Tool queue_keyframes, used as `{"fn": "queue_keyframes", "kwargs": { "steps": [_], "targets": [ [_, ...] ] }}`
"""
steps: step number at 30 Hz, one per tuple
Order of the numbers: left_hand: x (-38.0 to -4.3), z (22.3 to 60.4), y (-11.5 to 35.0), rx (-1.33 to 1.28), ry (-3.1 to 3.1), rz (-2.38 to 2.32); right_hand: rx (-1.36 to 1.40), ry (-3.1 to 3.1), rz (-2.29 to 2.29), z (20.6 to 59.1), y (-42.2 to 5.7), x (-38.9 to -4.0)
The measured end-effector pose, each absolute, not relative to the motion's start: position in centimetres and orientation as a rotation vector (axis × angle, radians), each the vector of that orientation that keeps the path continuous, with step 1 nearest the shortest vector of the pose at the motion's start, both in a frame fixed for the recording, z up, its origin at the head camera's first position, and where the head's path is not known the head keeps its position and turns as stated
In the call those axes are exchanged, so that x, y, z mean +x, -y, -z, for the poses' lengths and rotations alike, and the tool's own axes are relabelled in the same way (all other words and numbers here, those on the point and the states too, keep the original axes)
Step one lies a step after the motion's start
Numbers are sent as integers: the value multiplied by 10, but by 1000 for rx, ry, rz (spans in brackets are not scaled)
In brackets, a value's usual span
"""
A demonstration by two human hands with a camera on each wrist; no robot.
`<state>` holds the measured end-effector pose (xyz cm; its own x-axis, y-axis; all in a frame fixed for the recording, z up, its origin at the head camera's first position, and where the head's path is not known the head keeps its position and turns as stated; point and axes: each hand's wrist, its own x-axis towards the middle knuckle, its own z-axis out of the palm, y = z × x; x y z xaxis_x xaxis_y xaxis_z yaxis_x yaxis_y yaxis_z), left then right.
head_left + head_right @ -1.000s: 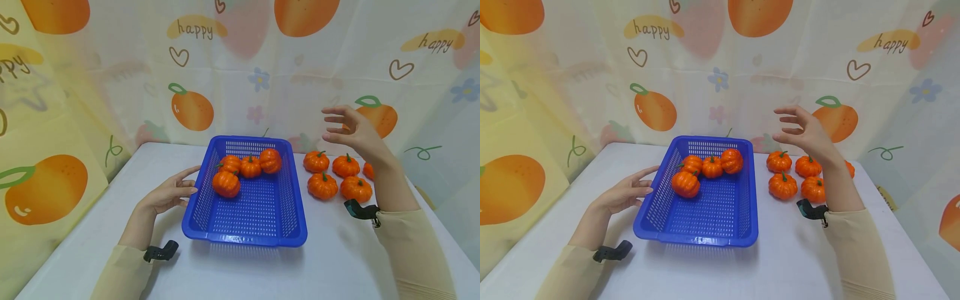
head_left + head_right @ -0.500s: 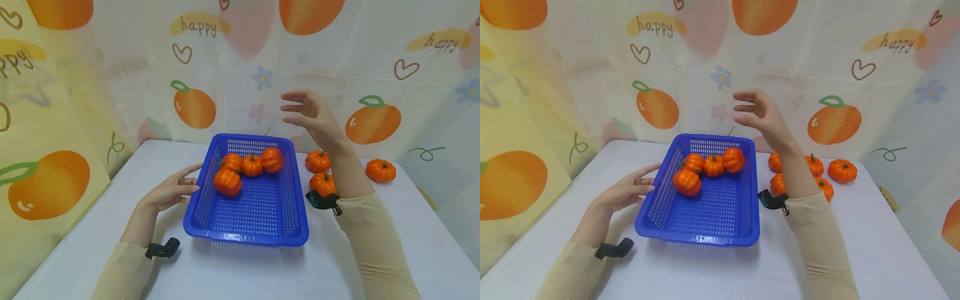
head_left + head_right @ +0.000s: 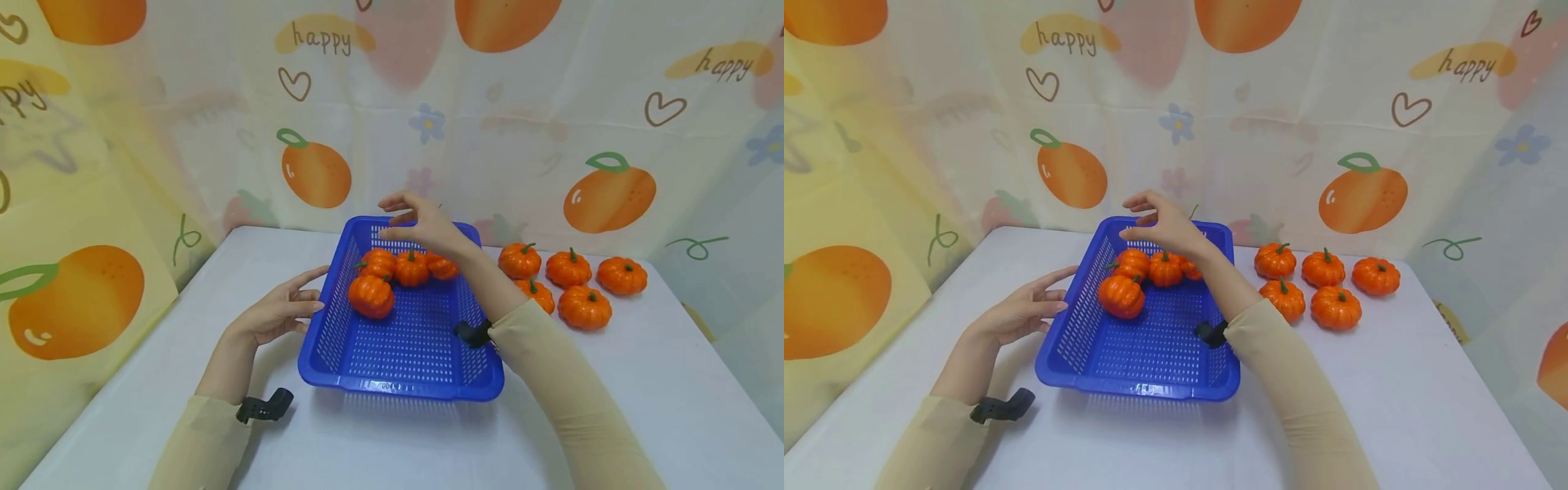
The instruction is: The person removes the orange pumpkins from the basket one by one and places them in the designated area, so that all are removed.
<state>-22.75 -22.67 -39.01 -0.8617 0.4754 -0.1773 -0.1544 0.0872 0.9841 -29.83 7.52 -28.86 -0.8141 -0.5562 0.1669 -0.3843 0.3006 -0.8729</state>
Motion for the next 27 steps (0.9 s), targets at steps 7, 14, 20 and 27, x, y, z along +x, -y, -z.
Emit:
{"fn": "queue_keyframes", "kwargs": {
  "steps": [7, 14, 20, 27],
  "targets": [
    [-228, 389, 226, 328, -1906, -1820, -856, -2393, 1303, 316, -56, -300],
    [-228, 389, 225, 327, -1895, -1831, -1044, -2421, 818, 333, -48, -299],
    [-228, 390, 226, 331, -1897, -1828, -1070, -2356, 547, 338, -50, -294],
    [-229, 390, 228, 346, -1876, -1842, -1021, -2338, 440, 336, -53, -290]
  ]
}}
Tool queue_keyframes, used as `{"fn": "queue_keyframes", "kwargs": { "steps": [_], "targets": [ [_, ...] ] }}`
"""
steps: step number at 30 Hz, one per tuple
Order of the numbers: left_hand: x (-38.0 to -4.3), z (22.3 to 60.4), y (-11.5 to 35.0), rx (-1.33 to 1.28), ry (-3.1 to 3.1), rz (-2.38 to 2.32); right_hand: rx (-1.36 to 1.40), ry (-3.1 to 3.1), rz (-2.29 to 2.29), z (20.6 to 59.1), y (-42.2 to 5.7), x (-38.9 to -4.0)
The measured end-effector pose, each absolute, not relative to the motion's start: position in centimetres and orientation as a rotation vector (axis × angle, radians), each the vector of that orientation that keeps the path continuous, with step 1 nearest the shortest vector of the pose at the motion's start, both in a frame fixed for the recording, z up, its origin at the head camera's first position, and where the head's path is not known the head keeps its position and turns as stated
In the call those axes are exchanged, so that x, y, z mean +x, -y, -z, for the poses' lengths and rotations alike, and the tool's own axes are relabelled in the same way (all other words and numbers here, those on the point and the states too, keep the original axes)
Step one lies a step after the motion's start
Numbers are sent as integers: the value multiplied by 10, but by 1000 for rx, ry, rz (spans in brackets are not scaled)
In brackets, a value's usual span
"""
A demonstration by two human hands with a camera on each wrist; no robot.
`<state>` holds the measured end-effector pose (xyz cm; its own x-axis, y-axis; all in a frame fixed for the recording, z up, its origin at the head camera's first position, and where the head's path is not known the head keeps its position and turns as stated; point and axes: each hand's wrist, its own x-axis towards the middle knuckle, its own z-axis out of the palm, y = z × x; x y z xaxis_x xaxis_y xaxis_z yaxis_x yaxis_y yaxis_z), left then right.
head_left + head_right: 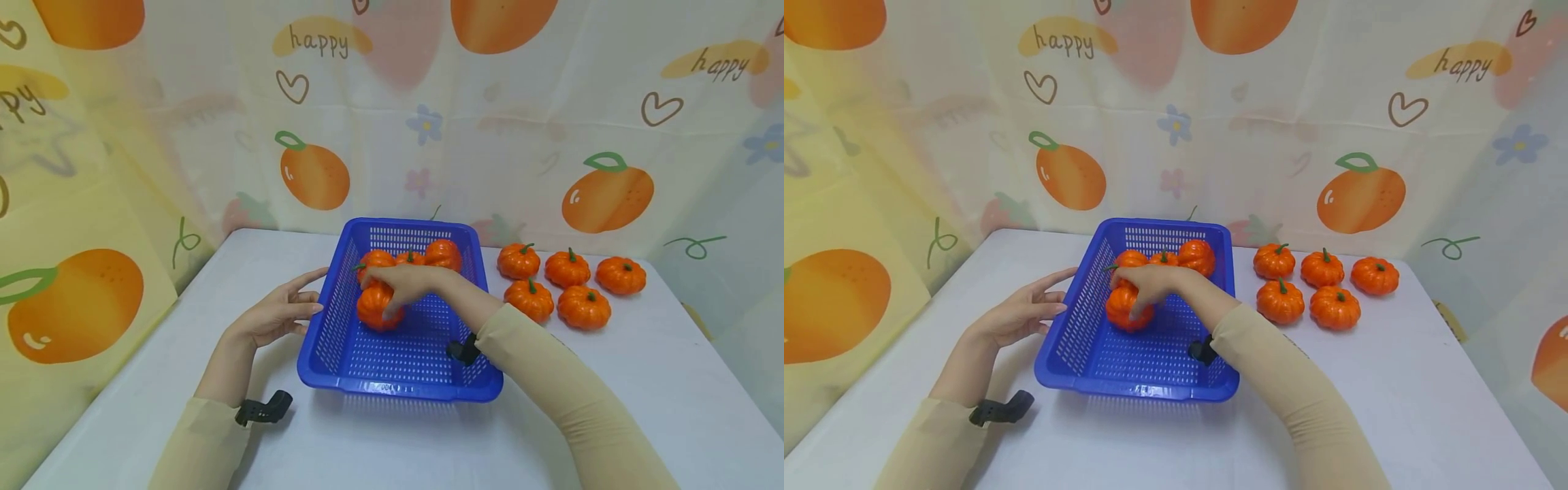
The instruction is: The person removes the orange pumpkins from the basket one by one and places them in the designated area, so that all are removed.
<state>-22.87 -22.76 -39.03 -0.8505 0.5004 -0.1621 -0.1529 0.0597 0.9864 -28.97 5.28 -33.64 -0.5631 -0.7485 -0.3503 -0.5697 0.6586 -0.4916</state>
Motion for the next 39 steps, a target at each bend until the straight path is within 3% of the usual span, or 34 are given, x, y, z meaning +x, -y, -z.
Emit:
{"fn": "queue_keyframes", "kwargs": {
  "steps": [10, 24, 39],
  "targets": [
    [-228, 389, 227, 335, -1886, -1832, -1040, -2419, 480, 330, -55, -292],
    [-229, 390, 227, 349, -1907, -1814, -999, -1978, 1426, 306, -84, -301],
    [-227, 388, 226, 343, -1896, -1829, -945, -1347, 2031, 285, -123, -310]
  ]
}}
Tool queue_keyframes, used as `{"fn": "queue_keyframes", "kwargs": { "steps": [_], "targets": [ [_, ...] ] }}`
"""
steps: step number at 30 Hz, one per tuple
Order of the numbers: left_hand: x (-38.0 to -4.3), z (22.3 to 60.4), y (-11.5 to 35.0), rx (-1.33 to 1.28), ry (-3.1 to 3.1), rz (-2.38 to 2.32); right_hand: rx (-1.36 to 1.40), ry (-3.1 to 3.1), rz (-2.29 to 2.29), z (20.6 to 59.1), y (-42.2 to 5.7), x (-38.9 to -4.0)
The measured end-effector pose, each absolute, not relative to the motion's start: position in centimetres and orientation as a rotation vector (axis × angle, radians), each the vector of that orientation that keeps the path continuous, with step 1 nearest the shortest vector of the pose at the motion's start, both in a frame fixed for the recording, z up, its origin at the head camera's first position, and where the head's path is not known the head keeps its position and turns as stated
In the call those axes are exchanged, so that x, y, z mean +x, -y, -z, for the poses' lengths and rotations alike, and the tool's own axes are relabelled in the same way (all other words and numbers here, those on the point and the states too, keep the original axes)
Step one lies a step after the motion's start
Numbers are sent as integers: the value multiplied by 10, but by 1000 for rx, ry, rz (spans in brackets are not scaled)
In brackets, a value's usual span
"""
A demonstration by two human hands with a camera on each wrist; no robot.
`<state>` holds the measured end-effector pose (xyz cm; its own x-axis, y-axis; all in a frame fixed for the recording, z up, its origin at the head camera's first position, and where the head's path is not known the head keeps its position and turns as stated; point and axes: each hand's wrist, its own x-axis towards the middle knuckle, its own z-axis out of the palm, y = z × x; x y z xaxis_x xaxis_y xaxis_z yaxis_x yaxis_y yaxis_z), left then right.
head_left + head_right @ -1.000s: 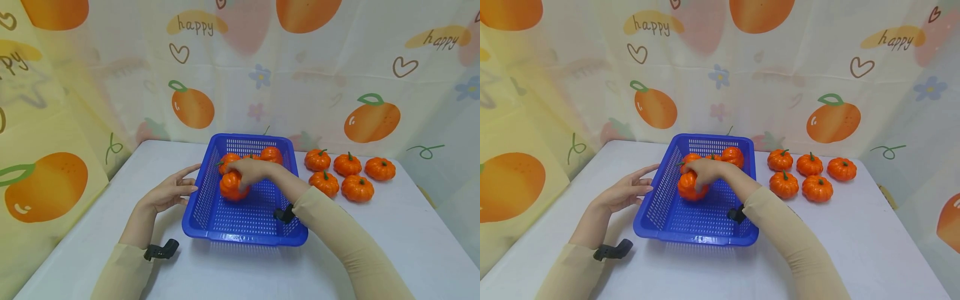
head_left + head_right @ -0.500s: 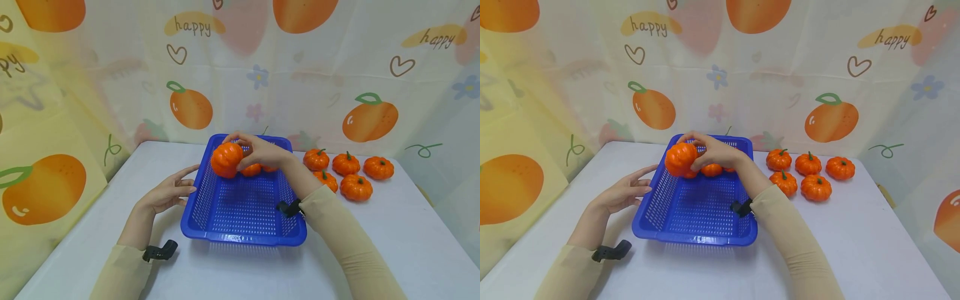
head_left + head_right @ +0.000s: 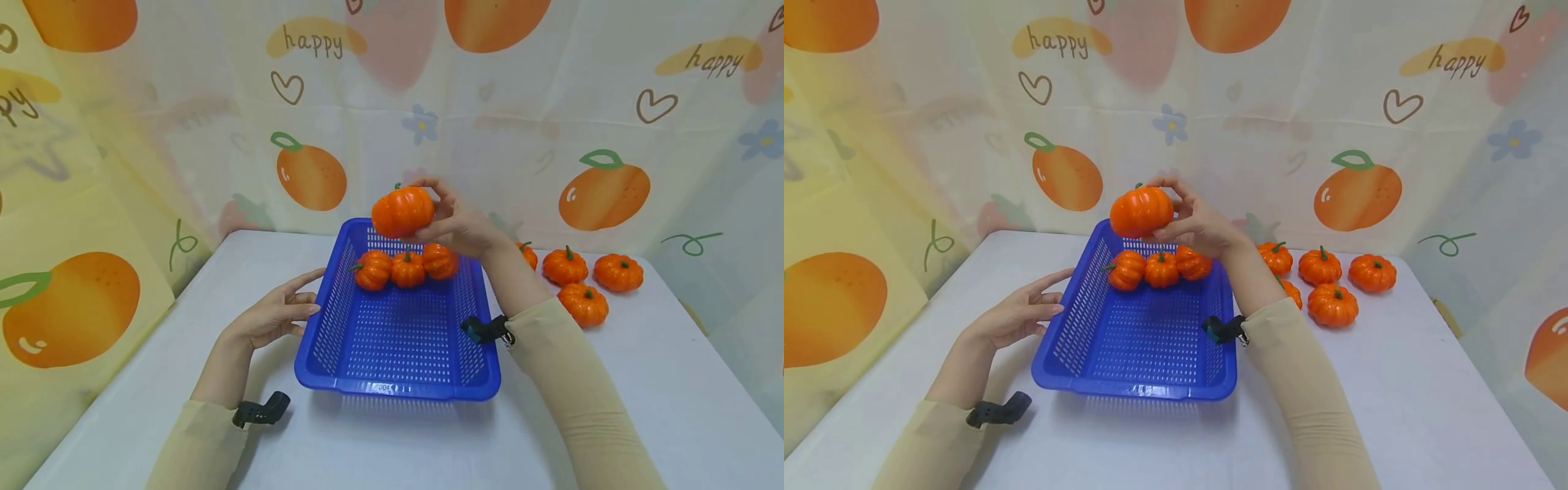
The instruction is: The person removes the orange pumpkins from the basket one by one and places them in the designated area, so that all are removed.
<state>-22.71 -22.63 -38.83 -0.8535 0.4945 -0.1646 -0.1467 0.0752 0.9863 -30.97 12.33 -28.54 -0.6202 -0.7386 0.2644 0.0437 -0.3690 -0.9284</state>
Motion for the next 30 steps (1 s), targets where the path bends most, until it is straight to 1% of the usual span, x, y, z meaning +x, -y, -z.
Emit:
{"fn": "queue_keyframes", "kwargs": {
  "steps": [13, 23, 30],
  "targets": [
    [-227, 390, 226, 350, -1915, -1821, -1106, -1284, 2282, 274, -162, -310],
    [-227, 390, 225, 341, -1914, -1826, -1023, -1223, 2387, 262, -204, -304],
    [-227, 390, 225, 339, -1917, -1820, -1004, -1298, 2358, 275, -245, -299]
  ]
}}
